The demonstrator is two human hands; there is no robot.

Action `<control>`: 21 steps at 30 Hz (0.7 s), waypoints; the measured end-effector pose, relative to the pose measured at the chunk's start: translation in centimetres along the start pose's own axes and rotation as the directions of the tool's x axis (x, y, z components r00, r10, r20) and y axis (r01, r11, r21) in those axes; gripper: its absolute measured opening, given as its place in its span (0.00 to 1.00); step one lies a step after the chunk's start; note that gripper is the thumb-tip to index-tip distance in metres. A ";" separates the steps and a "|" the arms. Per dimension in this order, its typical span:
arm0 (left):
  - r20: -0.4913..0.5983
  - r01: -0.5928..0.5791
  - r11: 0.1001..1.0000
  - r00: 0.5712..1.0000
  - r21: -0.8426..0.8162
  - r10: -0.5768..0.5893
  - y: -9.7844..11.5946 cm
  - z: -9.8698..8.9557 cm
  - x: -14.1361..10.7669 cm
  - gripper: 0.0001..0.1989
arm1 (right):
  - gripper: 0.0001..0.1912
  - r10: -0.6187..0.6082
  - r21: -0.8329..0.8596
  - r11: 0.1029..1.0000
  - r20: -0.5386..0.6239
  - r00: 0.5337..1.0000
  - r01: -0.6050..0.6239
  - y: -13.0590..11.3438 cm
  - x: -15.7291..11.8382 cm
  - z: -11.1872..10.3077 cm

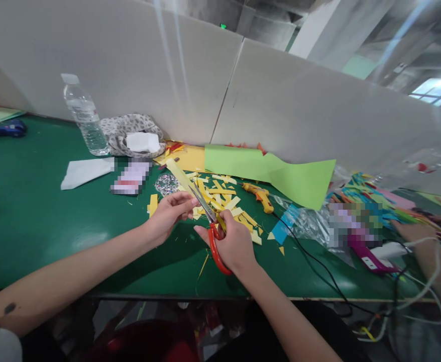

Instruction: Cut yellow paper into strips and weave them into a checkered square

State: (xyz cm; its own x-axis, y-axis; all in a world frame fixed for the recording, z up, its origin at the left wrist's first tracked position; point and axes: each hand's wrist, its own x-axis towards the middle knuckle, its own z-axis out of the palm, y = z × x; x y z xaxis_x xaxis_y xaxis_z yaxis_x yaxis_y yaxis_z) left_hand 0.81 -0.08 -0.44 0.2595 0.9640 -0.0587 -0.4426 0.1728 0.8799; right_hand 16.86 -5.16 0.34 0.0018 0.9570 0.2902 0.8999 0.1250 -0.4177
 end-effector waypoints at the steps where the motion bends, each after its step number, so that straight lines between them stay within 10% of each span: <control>1: 0.001 0.005 1.000 1.000 0.001 -0.005 0.0 0.0 0.0 0.09 | 0.22 -0.004 -0.011 1.000 -0.004 1.000 0.004 0.0 0.0 0.0; 21: 0.039 0.081 0.996 0.996 0.029 -0.082 0.7 -0.1 0.2 0.10 | 0.25 -0.070 -0.099 0.994 -0.148 0.986 0.056 0.8 0.3 0.8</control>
State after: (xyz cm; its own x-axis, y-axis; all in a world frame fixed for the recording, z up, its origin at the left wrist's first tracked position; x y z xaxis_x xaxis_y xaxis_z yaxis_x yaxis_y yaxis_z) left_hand 0.41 0.23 0.13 0.3282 0.9379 -0.1121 -0.3951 0.2441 0.8856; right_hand 17.20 -4.60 -0.63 0.0032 0.8963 0.4434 0.9372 0.1520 -0.3139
